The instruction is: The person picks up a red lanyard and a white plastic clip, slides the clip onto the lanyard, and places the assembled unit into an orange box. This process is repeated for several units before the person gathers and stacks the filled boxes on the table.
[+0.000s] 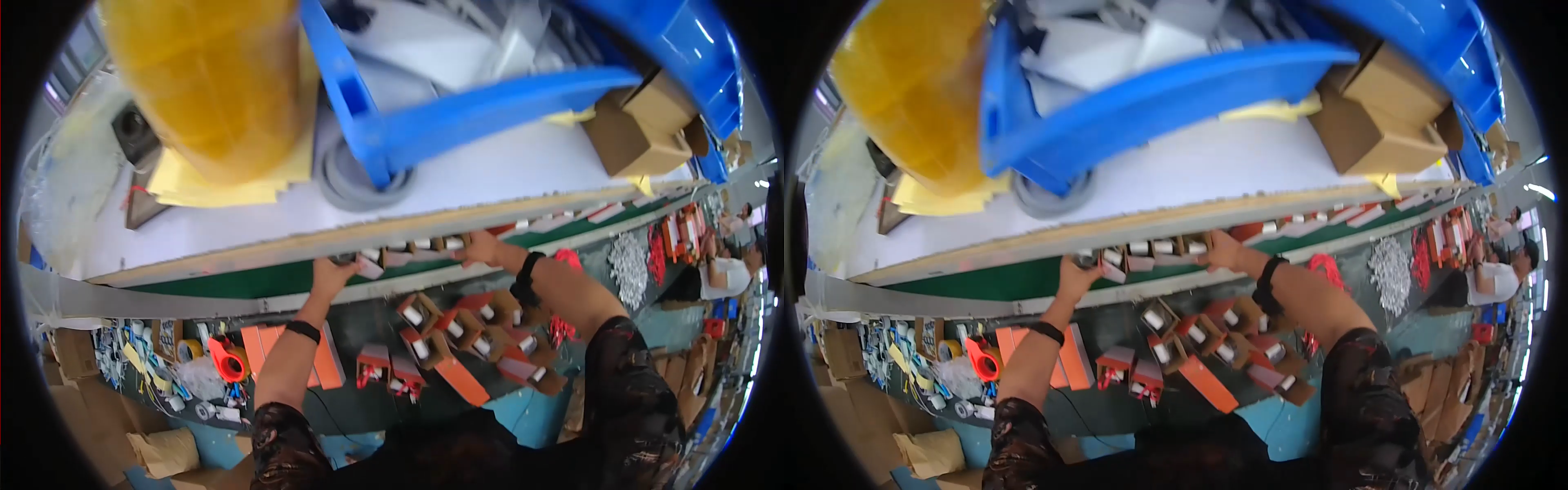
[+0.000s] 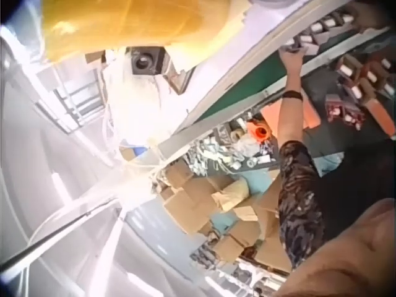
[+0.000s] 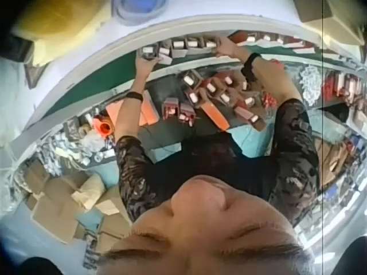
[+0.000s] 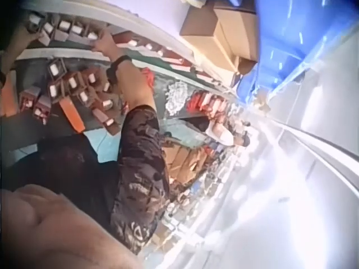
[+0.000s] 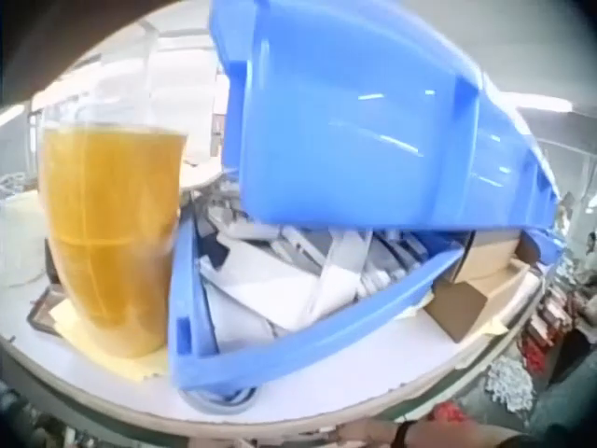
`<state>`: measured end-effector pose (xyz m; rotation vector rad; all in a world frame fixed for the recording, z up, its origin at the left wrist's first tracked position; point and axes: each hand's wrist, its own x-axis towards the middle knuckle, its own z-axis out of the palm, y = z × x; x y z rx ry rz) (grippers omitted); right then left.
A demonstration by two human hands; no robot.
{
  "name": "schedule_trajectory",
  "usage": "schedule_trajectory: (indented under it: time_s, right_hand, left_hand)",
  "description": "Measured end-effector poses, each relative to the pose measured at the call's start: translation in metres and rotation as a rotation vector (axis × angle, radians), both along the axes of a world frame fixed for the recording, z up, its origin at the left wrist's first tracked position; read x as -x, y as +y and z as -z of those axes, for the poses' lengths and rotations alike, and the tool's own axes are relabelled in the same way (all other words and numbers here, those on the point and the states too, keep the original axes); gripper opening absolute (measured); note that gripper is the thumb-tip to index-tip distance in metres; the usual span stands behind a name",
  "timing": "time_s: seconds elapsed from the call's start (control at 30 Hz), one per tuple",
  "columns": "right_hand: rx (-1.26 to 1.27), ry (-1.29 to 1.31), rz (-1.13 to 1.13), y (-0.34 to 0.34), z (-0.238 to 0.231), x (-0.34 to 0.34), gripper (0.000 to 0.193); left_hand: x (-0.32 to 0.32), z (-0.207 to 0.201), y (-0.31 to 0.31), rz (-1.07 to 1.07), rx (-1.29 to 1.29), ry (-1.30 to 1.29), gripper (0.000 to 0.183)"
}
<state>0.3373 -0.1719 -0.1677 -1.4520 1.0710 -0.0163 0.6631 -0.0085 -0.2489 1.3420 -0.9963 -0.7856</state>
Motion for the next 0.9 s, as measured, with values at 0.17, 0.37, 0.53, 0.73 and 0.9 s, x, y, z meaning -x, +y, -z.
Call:
schedule_trajectory:
  time_s: [0.17, 0.37, 0.53, 0.73, 0.9]
  right_hand:
    - [0.000, 0.051, -0.040, 0.006, -0.036, 0.007, 0.065]
    - [-0.005, 0.156, -0.251, 0.016, -0.060, 0.042, 0.065]
    - [-0.070, 0.024, -0.645, 0.008, -0.037, 0.059, 0.082]
    - [-0.186, 0.129, -0.643, 0.003, -0.059, 0.055, 0.096]
    - [-0.239, 0.194, -0.600, 0.002, -0.077, 0.058, 0.098]
  left_hand:
    - [0.014, -0.037, 0.015, 0.038, -0.112, 0.046, 0.070]
    - [0.051, -0.048, 0.058, 0.058, -0.088, 0.055, 0.084]
    - [0.056, -0.024, 0.103, 0.249, -0.218, -0.045, 0.098]
    - [0.041, -0.018, 0.125, 0.303, -0.356, 0.027, 0.094]
    - [0.041, -0.054, 0.118, 0.294, -0.630, 0.206, 0.059]
